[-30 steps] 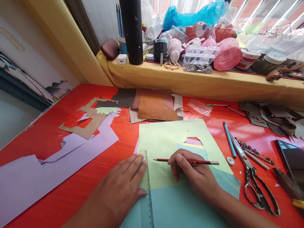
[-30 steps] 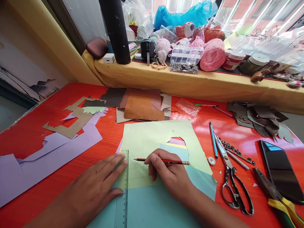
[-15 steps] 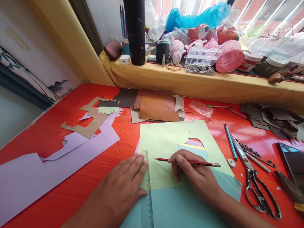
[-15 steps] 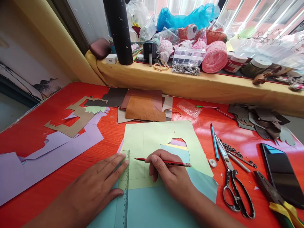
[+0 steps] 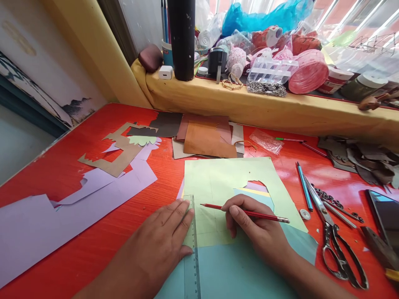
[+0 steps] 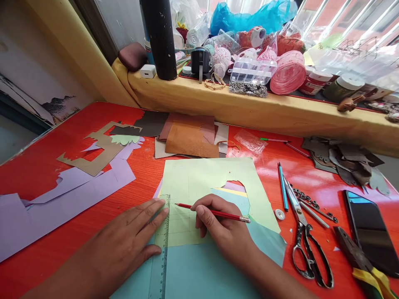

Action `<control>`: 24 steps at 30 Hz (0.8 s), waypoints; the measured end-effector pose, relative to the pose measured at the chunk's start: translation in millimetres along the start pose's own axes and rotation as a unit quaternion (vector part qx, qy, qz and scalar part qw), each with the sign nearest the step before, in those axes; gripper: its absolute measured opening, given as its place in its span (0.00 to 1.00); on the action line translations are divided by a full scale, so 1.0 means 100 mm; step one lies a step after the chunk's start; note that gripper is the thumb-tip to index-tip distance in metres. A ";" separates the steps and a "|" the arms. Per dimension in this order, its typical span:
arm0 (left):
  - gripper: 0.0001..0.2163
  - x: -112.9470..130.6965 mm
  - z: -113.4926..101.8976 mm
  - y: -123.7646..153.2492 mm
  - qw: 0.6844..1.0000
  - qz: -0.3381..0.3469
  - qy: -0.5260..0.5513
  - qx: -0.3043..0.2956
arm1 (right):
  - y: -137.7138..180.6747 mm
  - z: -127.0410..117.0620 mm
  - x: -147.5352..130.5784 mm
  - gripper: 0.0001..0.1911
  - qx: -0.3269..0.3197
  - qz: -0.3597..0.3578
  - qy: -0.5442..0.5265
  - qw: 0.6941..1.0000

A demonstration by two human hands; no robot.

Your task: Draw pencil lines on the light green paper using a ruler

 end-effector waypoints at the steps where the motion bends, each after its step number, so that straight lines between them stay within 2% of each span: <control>1: 0.24 -0.01 0.00 0.00 1.000 -0.010 -0.001 -0.002 | 0.00 0.00 0.00 0.21 -0.003 -0.004 -0.004 1.000; 6: 0.25 0.05 0.07 0.01 0.999 -0.033 -0.019 -0.033 | -0.01 0.00 -0.03 0.21 -0.023 -0.027 -0.024 0.999; 10: 0.30 0.08 0.09 0.02 0.998 -0.027 -0.044 -0.045 | -0.01 0.01 -0.03 0.21 -0.026 -0.033 -0.023 0.999; 12: 0.31 0.07 0.08 0.01 0.998 -0.017 -0.047 -0.042 | 0.00 0.01 -0.03 0.21 -0.022 -0.027 -0.015 0.999; 17: 0.27 0.02 0.04 -0.01 0.999 -0.033 -0.020 -0.015 | 0.01 0.02 -0.02 0.19 -0.026 -0.021 -0.008 0.999; 24: 0.28 0.05 0.05 0.00 0.999 -0.038 -0.017 -0.001 | 0.01 0.01 0.01 0.16 -0.032 0.006 0.011 0.999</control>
Point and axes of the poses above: each hand's wrist, its own y-axis away from the middle knuckle, its own z-axis out of the palm, x = y × z, the point moved 6 cm from there along -y, towards the middle knuckle, and after that the axes turned 14 degrees about -z, right-handed, at the moved point
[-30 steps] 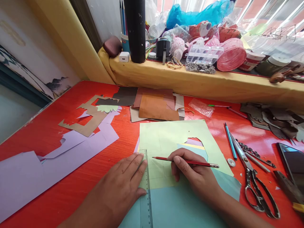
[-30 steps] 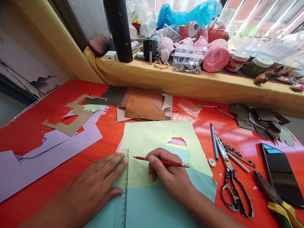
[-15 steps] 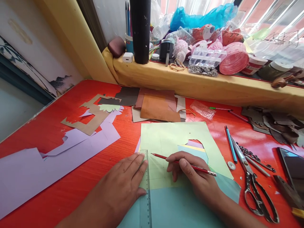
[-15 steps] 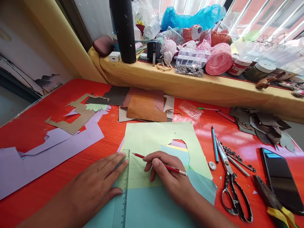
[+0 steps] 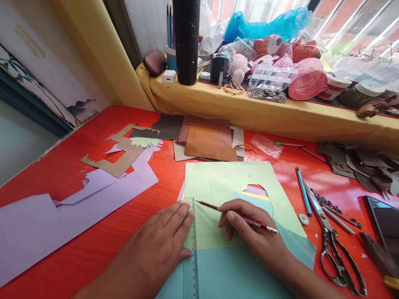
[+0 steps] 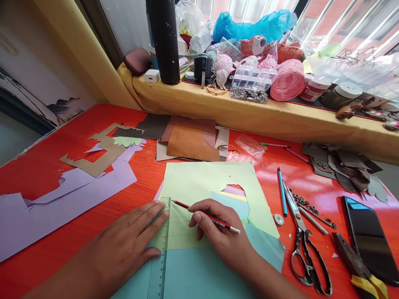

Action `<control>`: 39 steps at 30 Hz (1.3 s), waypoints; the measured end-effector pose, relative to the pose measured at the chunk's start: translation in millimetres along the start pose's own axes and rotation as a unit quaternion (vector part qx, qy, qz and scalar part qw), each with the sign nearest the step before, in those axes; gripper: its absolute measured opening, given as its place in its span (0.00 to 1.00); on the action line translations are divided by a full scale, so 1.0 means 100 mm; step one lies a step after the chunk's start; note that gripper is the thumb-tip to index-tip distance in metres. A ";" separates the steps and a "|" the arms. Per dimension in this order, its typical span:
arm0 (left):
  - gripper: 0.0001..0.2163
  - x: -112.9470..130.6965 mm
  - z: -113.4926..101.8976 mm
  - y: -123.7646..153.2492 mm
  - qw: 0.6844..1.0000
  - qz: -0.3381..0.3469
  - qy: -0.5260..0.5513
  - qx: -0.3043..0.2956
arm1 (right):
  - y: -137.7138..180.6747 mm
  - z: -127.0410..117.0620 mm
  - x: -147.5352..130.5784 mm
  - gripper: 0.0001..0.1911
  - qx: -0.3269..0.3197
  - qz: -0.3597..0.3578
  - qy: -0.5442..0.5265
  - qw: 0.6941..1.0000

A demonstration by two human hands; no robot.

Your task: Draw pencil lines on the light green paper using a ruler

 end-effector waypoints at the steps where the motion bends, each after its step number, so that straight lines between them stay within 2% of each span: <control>1: 0.28 0.00 0.00 0.00 1.000 0.000 -0.001 0.003 | 0.00 0.00 0.00 0.17 -0.002 0.002 0.001 1.000; 8: 0.28 -0.02 -0.05 -0.05 0.999 0.029 -0.014 0.005 | -0.02 0.01 -0.03 0.18 -0.013 -0.010 -0.001 1.000; 15: 0.28 -0.01 -0.08 -0.06 1.000 0.019 -0.009 0.004 | -0.02 0.03 -0.04 0.18 -0.019 -0.026 0.015 0.999; 31: 0.27 -0.01 -0.16 -0.07 0.998 0.016 0.006 0.053 | -0.04 0.02 -0.06 0.15 -0.021 -0.033 0.038 0.999; 39: 0.29 -0.02 -0.10 -0.05 0.999 0.006 0.013 0.045 | -0.02 0.03 -0.07 0.17 -0.023 -0.029 0.046 0.998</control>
Point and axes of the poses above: each hand's wrist, its own y-axis away from the middle knuckle, its own z-axis out of the palm, x = y × z, the point moved 6 cm from there along -y, towards the middle knuckle, and after that the axes turned 14 degrees about -z, right-handed, at the moved point
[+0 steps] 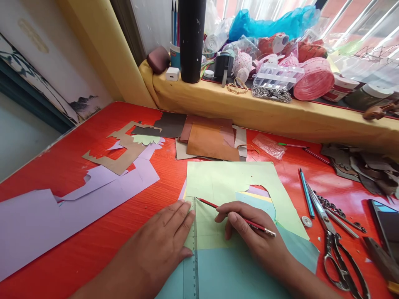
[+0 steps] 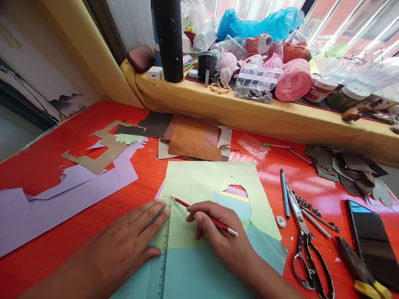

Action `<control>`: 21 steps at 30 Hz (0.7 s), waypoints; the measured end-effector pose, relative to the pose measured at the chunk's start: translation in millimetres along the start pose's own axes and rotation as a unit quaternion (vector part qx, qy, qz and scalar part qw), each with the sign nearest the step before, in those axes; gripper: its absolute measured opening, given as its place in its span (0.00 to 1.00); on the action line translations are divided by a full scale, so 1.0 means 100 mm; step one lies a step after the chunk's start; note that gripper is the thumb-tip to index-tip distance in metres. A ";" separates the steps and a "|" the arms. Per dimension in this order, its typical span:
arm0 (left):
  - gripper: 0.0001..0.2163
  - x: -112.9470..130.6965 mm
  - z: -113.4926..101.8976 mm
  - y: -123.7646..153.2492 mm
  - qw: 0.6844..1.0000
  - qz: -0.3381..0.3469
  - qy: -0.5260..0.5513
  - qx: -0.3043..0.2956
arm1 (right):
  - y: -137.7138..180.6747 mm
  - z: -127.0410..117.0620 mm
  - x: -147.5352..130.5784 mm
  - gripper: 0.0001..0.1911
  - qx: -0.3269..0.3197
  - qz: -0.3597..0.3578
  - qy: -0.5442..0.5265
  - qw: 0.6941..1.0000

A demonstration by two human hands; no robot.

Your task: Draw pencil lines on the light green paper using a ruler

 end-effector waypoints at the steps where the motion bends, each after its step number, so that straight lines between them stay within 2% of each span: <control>1: 0.29 0.00 0.01 0.00 1.000 0.001 -0.002 -0.005 | 0.00 0.00 0.00 0.17 0.000 0.001 0.000 1.000; 8: 0.29 0.01 -0.01 -0.01 1.000 0.006 -0.008 -0.030 | -0.01 0.00 -0.01 0.18 0.000 0.006 0.003 1.000; 21: 0.28 0.00 -0.01 -0.01 1.000 0.014 -0.010 -0.018 | 0.00 0.00 0.00 0.18 -0.002 0.000 0.000 1.000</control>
Point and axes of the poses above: each hand's wrist, its own y-axis away from the middle knuckle, its own z-axis out of the palm, x = y × z, the point moved 6 cm from there along -y, towards the middle knuckle, and after that the axes turned 14 degrees about -z, right-handed, at the moved point
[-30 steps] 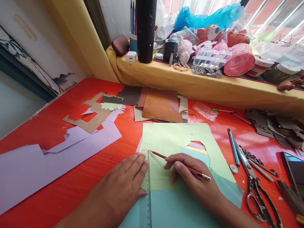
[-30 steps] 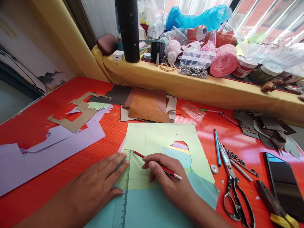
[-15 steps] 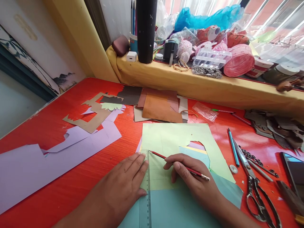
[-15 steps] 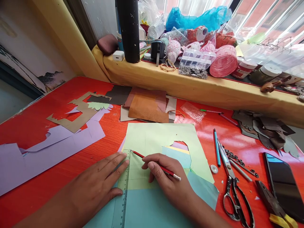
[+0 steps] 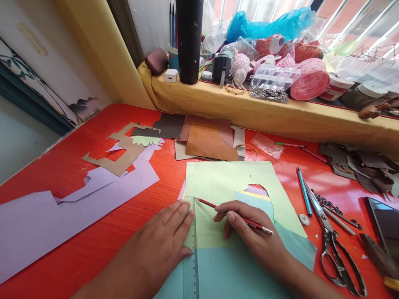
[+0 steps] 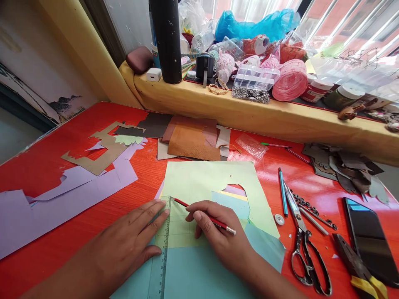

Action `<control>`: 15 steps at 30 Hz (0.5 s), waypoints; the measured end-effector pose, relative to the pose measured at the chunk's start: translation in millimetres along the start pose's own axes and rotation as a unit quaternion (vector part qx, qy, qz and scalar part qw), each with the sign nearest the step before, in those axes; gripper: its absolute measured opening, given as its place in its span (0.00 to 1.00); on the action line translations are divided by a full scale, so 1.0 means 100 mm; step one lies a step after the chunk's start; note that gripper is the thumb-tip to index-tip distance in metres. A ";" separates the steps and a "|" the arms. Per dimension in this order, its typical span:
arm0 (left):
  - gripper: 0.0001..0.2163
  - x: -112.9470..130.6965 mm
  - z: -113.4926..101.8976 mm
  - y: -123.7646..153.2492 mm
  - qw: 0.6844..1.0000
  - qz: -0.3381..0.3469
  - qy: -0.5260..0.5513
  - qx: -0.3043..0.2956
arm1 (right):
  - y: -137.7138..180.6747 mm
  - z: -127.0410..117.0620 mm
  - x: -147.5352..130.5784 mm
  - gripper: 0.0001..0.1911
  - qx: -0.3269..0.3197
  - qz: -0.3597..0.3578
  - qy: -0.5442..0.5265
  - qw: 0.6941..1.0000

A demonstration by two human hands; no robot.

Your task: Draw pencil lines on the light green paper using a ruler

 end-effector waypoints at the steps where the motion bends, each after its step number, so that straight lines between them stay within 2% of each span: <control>1: 0.28 0.00 0.01 0.01 1.000 -0.003 0.001 0.000 | 0.00 0.00 0.00 0.18 0.001 0.001 0.002 1.000; 15: 0.28 -0.01 0.06 0.02 1.000 0.000 -0.007 -0.031 | 0.00 0.00 -0.01 0.19 0.001 0.003 0.013 1.000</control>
Point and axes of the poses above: each hand's wrist, its own y-axis away from the middle knuckle, its own z-axis out of the palm, x = y × z, the point moved 6 cm from there along -y, towards the middle knuckle, and after that the axes turned 14 degrees about -z, right-handed, at the moved point
